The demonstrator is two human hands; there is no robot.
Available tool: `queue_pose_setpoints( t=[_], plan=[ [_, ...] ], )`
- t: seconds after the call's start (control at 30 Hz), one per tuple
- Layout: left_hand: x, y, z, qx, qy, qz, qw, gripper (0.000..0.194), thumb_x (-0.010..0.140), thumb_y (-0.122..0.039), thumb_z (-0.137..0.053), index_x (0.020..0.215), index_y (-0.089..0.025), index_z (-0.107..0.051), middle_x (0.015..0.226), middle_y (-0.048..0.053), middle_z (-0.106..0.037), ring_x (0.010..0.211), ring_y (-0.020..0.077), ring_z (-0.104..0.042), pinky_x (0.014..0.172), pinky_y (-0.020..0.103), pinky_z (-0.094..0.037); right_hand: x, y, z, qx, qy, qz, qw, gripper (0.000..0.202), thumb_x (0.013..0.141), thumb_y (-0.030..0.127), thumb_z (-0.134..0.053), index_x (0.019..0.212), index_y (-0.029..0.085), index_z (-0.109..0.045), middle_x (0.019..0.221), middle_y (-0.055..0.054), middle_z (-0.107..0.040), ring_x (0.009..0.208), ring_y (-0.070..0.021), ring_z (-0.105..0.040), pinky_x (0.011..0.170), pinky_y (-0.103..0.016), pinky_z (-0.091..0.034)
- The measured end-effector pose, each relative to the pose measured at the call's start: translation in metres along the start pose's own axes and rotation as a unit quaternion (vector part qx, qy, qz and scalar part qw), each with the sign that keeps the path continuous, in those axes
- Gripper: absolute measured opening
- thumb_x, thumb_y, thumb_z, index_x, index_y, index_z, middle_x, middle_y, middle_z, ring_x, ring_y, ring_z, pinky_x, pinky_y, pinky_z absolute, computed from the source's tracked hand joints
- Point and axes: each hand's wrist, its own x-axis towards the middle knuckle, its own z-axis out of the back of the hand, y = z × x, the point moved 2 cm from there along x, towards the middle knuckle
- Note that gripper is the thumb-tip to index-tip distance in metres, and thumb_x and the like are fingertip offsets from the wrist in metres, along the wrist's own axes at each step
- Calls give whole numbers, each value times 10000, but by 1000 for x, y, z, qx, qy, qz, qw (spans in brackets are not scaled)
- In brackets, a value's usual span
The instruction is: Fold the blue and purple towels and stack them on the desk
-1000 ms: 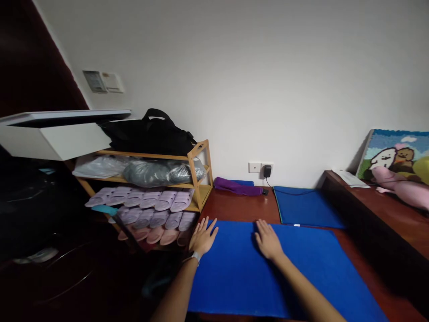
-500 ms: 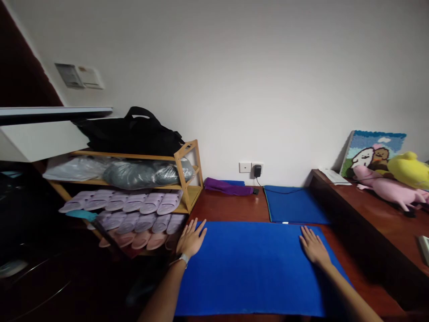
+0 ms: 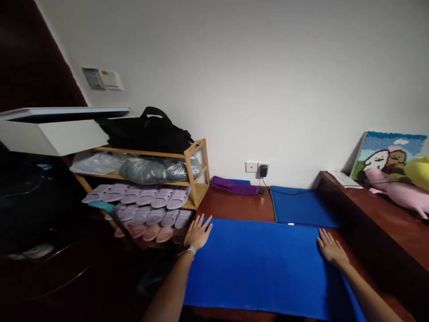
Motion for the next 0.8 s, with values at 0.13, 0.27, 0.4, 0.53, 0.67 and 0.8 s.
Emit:
queue_pose_setpoints(
  t=[0.13,0.27,0.4,0.53,0.67,0.8],
  plan=[
    [0,1,-4,3,-5,2,1000,566,1034,-558,-314,1556,-356,-394,1670,42,-314,1546,276,-249,1235,474,-212,-15,52,24,-39,-20,3,999,652,956,339,-247,1510,67,-457,1578,-168,-434,1485,-308,-359,1223,-511,-231],
    [1,2,-4,8,-5,-5,1000,585,1033,-559,-319,1566,-327,-380,1678,71,-283,1547,275,-248,1237,472,-202,-57,184,35,48,-44,160,985,651,1023,428,-176,1487,111,-503,1548,-137,-486,1464,-269,-396,1236,-449,-214],
    [1,1,-2,15,0,-2,1000,584,1037,-543,-316,1572,-315,-368,1675,81,-287,1548,258,-246,1240,460,-204,-91,297,24,112,31,290,950,729,1029,583,-167,1596,150,-318,1660,-79,-269,1551,-239,-197,1267,-449,-115],
    [2,1,-1,25,5,2,1000,575,1042,-533,-309,1571,-316,-370,1671,81,-298,1547,252,-248,1236,456,-217,-90,290,17,104,46,289,951,735,1024,610,-160,1621,188,-235,1678,-45,-202,1564,-227,-129,1270,-462,-74],
    [4,3,-5,32,1,-5,999,562,1049,-511,-296,1572,-317,-368,1669,78,-309,1544,247,-258,1237,448,-213,-59,174,16,46,25,177,983,709,1025,575,-165,1623,199,-220,1681,-15,-200,1564,-226,-130,1269,-461,-79],
    [6,4,-5,29,1,-3,1000,566,1049,-521,-296,1574,-321,-362,1670,77,-310,1542,259,-264,1237,460,-211,-25,36,12,-22,24,11,999,690,1018,492,-163,1633,178,-157,1695,-13,-154,1565,-234,-113,1265,-461,-120]
  ],
)
